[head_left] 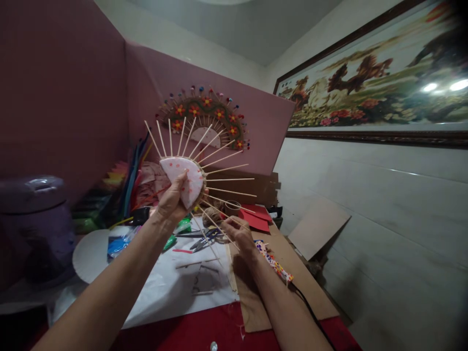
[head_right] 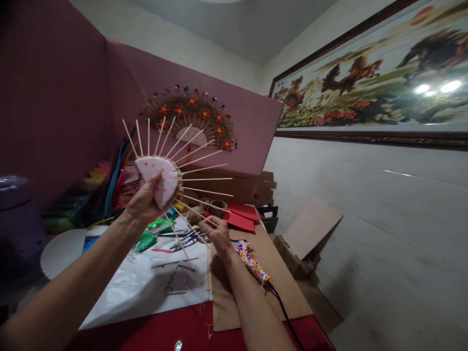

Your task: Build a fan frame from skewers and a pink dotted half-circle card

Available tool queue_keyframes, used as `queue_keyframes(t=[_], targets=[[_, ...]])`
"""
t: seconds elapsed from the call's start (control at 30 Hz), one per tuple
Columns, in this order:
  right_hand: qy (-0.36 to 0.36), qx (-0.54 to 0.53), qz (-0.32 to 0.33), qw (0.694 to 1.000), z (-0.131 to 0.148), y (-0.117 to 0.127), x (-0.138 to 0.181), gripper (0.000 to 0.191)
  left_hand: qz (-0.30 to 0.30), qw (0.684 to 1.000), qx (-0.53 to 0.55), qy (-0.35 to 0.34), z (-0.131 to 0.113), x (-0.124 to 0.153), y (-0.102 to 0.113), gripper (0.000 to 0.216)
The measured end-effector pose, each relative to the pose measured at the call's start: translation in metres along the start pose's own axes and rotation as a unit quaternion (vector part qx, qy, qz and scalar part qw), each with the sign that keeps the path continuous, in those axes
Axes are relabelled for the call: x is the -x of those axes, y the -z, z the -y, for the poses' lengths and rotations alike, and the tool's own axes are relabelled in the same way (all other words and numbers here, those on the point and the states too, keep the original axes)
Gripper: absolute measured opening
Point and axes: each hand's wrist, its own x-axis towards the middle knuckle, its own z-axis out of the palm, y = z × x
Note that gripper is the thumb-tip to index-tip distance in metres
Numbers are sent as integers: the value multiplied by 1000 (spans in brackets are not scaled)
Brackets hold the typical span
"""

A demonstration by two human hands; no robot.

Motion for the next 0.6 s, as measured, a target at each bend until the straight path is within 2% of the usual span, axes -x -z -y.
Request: queue_keyframes(t=[0.07, 0.23, 0.3, 0.47, 0.6], targets=[[28, -64, -18, 997, 5, 9, -2, 21, -6, 1000, -5, -13, -3, -3, 4, 5], [81, -197, -41, 976, 17, 25, -5, 24, -24, 999, -15, -32, -4, -10, 13, 7], [89, -203, -29, 975, 20, 27, -5, 24, -36, 998, -6, -42, -4, -11, 14, 5], [79, -193, 52, 977, 23, 27, 0, 25, -84, 994, 53, -51, -6, -9, 9, 10], [58, -190, 43, 979, 22, 27, 0, 29, -96, 992, 74, -36, -8, -7, 6, 13]])
